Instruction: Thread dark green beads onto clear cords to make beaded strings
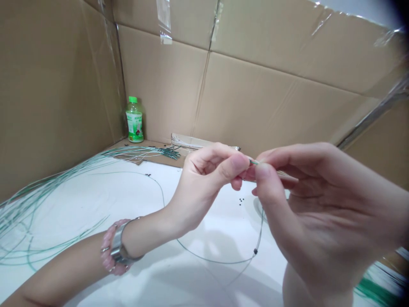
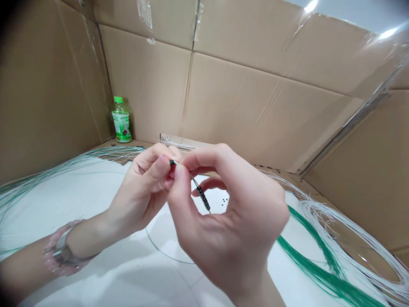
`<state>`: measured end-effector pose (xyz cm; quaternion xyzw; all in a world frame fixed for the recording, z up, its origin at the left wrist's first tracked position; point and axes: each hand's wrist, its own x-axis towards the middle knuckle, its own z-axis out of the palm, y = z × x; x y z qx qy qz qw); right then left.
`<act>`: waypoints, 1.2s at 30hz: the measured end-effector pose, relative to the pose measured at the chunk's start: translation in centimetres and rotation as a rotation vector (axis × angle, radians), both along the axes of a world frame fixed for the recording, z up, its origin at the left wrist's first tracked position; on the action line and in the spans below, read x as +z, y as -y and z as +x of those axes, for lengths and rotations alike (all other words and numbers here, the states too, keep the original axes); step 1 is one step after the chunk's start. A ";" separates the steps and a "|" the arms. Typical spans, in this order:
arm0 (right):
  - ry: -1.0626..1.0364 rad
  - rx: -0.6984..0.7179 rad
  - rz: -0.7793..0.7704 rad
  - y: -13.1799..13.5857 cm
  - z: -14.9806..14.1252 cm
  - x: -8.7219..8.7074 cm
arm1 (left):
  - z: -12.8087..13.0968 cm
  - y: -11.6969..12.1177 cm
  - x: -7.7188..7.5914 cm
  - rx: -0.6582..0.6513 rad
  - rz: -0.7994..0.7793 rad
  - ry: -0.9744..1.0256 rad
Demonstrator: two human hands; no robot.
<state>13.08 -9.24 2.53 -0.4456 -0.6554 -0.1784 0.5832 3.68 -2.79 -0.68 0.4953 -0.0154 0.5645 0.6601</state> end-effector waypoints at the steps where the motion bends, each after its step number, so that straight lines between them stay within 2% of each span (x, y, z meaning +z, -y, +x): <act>1: -0.001 0.005 0.001 0.0 0.0 0.0 | 0.0 0.0 0.0 -0.003 -0.005 0.005; 10: -0.008 0.002 -0.007 -0.2 0.0 -0.1 | 0.1 0.1 -0.1 -0.024 -0.034 0.013; 15: -0.009 0.009 -0.026 -0.2 0.0 -0.1 | 0.1 0.0 -0.1 -0.019 0.006 0.035; 22: 0.004 0.009 -0.004 -0.1 -0.1 0.0 | 0.2 0.0 -0.2 0.187 0.050 -0.049; 29: 0.049 -0.029 0.014 0.0 -0.1 0.0 | 0.3 -0.7 -0.8 0.304 0.250 0.055; 33: 0.055 -0.027 0.002 0.0 0.3 -0.2 | -0.1 -1.2 -0.5 0.418 0.354 0.003; 36: 0.028 -0.031 -0.019 0.0 0.5 -0.4 | -0.6 -1.6 -0.2 0.446 0.440 -0.036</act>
